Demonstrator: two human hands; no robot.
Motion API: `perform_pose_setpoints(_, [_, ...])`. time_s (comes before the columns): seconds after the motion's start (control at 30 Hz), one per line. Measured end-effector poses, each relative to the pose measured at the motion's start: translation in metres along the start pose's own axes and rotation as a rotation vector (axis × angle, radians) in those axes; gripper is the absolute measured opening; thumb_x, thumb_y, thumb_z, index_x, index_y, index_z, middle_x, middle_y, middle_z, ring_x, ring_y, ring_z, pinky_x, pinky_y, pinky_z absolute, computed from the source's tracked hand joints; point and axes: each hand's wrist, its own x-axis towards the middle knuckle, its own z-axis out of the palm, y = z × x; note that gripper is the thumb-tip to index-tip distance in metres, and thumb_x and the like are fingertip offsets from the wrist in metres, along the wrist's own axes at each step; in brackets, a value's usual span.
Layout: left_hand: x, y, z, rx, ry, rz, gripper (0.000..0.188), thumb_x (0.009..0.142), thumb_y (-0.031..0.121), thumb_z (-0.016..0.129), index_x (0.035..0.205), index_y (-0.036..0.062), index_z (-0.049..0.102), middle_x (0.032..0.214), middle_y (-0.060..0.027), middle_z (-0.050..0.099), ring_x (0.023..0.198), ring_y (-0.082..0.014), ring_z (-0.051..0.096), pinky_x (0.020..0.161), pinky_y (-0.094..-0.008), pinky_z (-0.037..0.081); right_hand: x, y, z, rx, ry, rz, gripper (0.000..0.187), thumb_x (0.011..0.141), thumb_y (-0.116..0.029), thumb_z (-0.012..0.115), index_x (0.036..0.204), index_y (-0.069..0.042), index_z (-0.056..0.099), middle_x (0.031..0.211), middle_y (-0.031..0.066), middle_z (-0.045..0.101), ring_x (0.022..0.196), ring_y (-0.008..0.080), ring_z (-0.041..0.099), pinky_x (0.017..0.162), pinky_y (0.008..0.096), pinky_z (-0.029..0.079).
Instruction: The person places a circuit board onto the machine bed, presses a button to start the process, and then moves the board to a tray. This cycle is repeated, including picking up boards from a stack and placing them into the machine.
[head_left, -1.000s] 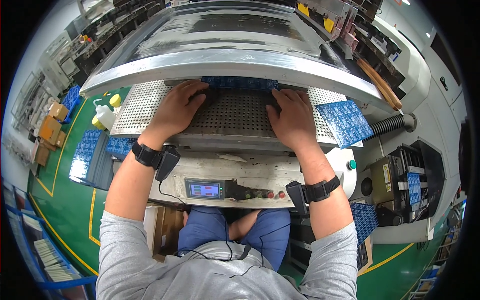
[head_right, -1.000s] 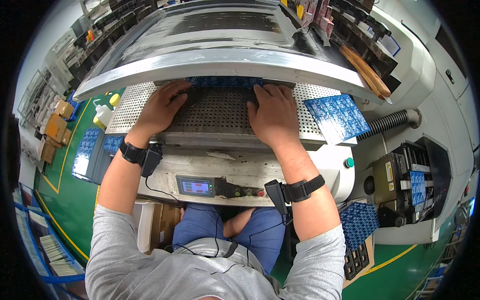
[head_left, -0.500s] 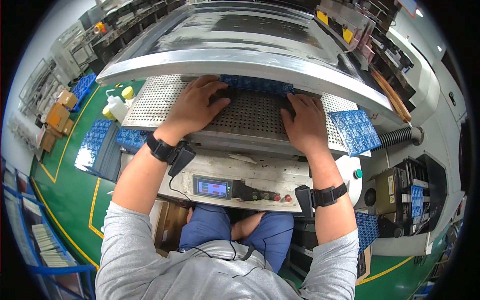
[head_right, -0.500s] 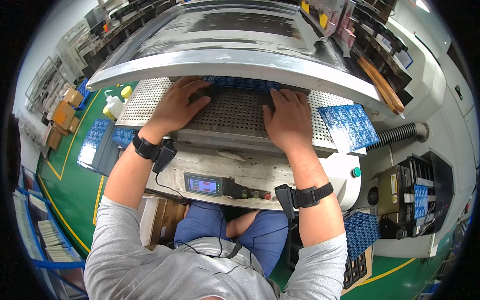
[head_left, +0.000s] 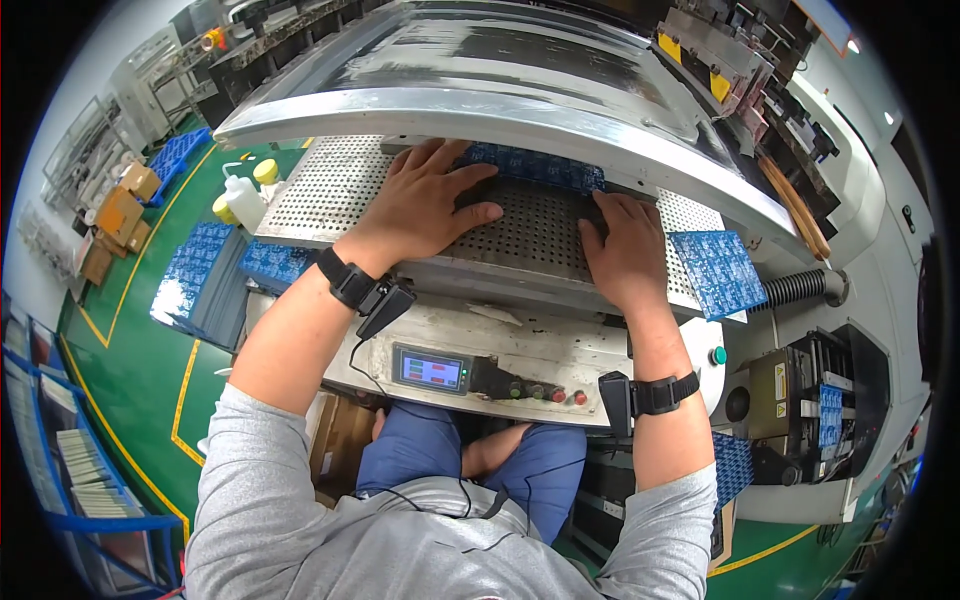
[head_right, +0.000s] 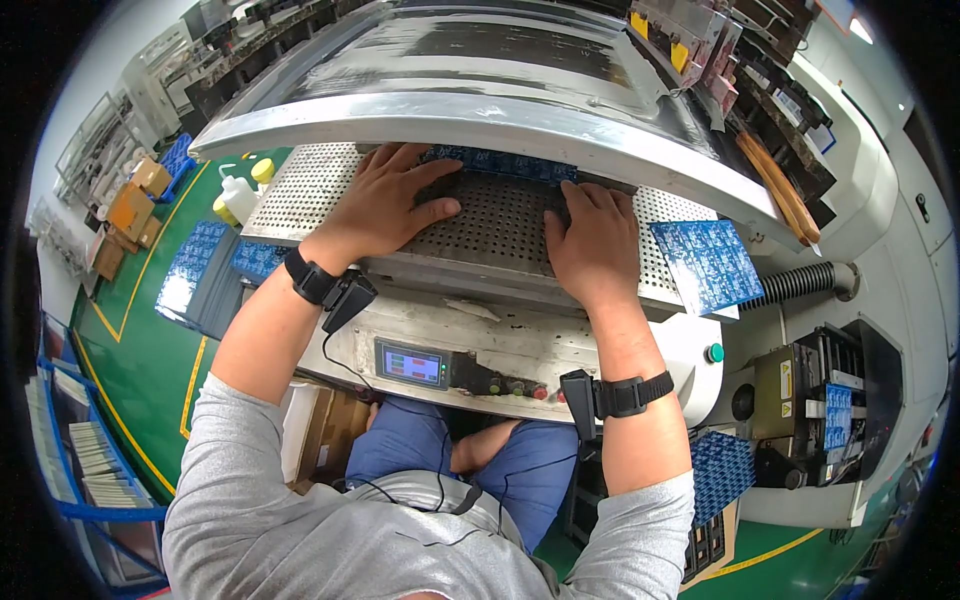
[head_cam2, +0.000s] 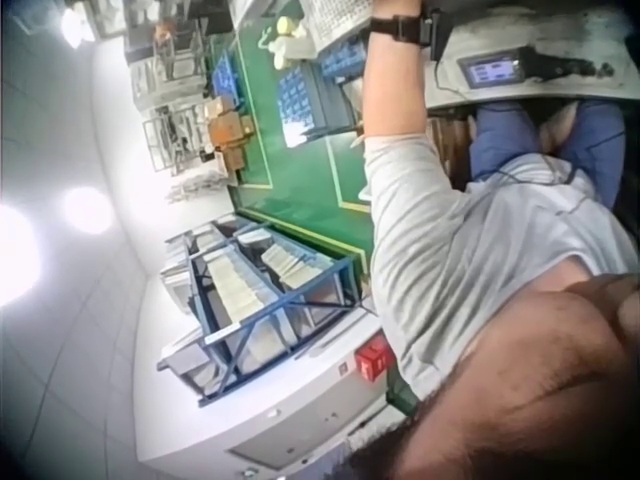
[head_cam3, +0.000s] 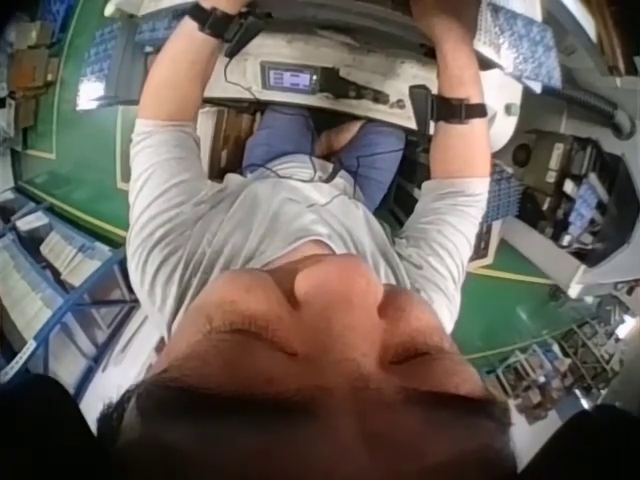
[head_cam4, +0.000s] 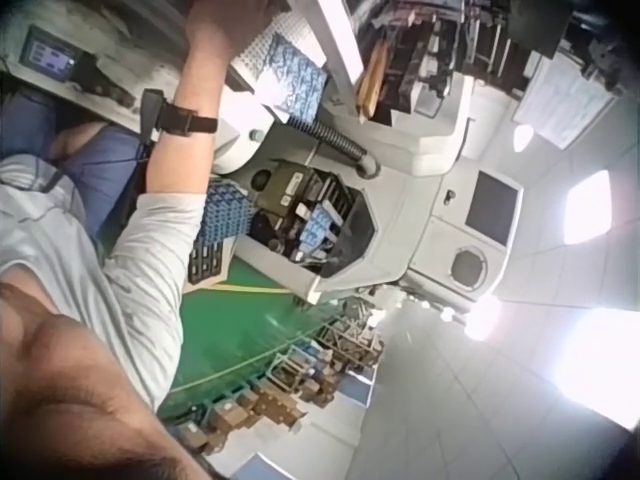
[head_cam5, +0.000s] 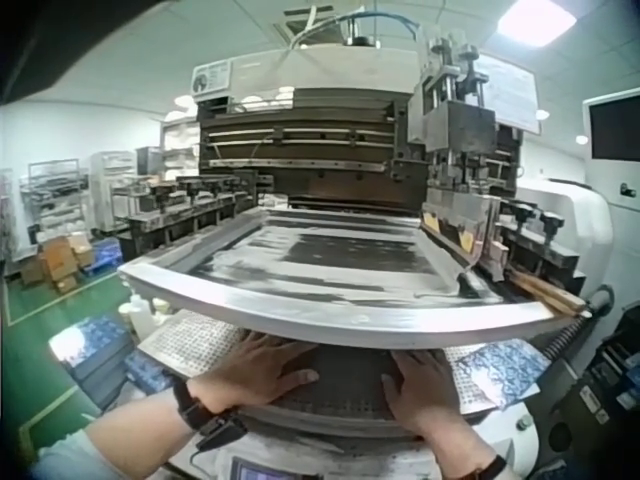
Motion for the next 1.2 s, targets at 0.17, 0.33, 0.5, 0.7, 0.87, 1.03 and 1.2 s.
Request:
perform_pose_setpoints(0.17, [0.005, 0.009, -0.011, 0.117, -0.013, 0.072, 0.057, 0.087, 0.06, 0.055, 0.125, 0.0184, 0.063, 0.145, -0.0132, 0.042, 0.136, -0.0374, 0.033, 0.112, -0.052, 0.025, -0.001, 0.0, -0.002, -0.025, -0.007, 0.021, 0.035, 0.085, -0.018, 0.064, 0.116, -0.003, 0.064, 0.114, 0.0157, 0.063, 0.11, 0.0376, 0.053, 0.097, 0.0443, 0.044])
perform_pose_setpoints(0.33, [0.001, 0.005, -0.004, 0.076, 0.053, 0.056, 0.061, 0.087, 0.062, 0.054, 0.127, 0.0168, 0.062, 0.142, -0.0149, 0.044, 0.133, -0.0383, 0.036, 0.111, -0.0531, 0.025, 0.001, -0.002, -0.01, -0.026, 0.052, 0.002, 0.031, 0.083, -0.016, 0.064, 0.111, -0.005, 0.066, 0.112, 0.0159, 0.063, 0.106, 0.0373, 0.055, 0.095, 0.044, 0.045])
perform_pose_setpoints(0.5, [-0.034, -0.003, -0.031, 0.008, 0.221, -0.062, 0.054, 0.086, 0.043, 0.065, 0.13, 0.0129, 0.057, 0.137, -0.0179, 0.049, 0.127, -0.0385, 0.043, 0.108, -0.0499, 0.031, -0.063, -0.048, -0.042, 0.16, 0.088, -0.278, 0.031, 0.076, -0.008, 0.068, 0.106, -0.005, 0.061, 0.104, 0.0151, 0.061, 0.1, 0.0346, 0.056, 0.088, 0.0455, 0.045])
perform_pose_setpoints(0.7, [-0.14, -0.102, -0.064, 0.01, 0.579, -0.594, 0.042, 0.088, 0.019, 0.065, 0.124, -0.0006, 0.056, 0.123, -0.019, 0.057, 0.117, -0.0339, 0.052, 0.101, -0.0412, 0.039, -0.195, 0.017, -0.091, 0.456, -1.081, 0.006, 0.05, 0.082, -0.035, 0.07, 0.119, -0.003, 0.062, 0.116, 0.021, 0.064, 0.11, 0.0391, 0.059, 0.096, 0.0436, 0.046])
perform_pose_setpoints(0.87, [-0.18, -0.181, -0.065, 0.04, 0.346, -0.84, 0.043, 0.09, 0.026, 0.063, 0.125, 0.0005, 0.057, 0.123, -0.0176, 0.059, 0.115, -0.029, 0.054, 0.099, -0.0369, 0.041, -0.215, 0.156, -0.084, -0.085, -0.526, 0.589, 0.052, 0.082, -0.028, 0.071, 0.12, 0.005, 0.058, 0.117, 0.0265, 0.061, 0.112, 0.0397, 0.057, 0.098, 0.0438, 0.044])
perform_pose_setpoints(1.03, [-0.188, -0.246, -0.042, -0.252, 0.095, -0.739, 0.035, 0.095, 0.017, 0.054, 0.124, -0.0017, 0.057, 0.121, -0.0195, 0.062, 0.108, -0.03, 0.062, 0.094, -0.0358, 0.046, -0.192, 0.239, -0.029, -0.495, 0.1, 0.608, 0.07, 0.087, -0.038, 0.066, 0.139, 0.003, 0.041, 0.144, 0.0258, 0.04, 0.132, 0.0417, 0.038, 0.11, 0.0463, 0.032])
perform_pose_setpoints(1.2, [-0.176, -0.23, -0.014, -0.073, -0.014, -0.605, 0.039, 0.093, 0.015, 0.052, 0.131, 0.005, 0.053, 0.121, -0.0203, 0.063, 0.112, -0.0345, 0.06, 0.093, -0.0375, 0.046, -0.199, 0.231, -0.007, -0.474, -0.188, 0.955, 0.084, 0.085, -0.059, 0.057, 0.147, -0.008, 0.035, 0.155, 0.0144, 0.028, 0.139, 0.0428, 0.028, 0.113, 0.0545, 0.023])
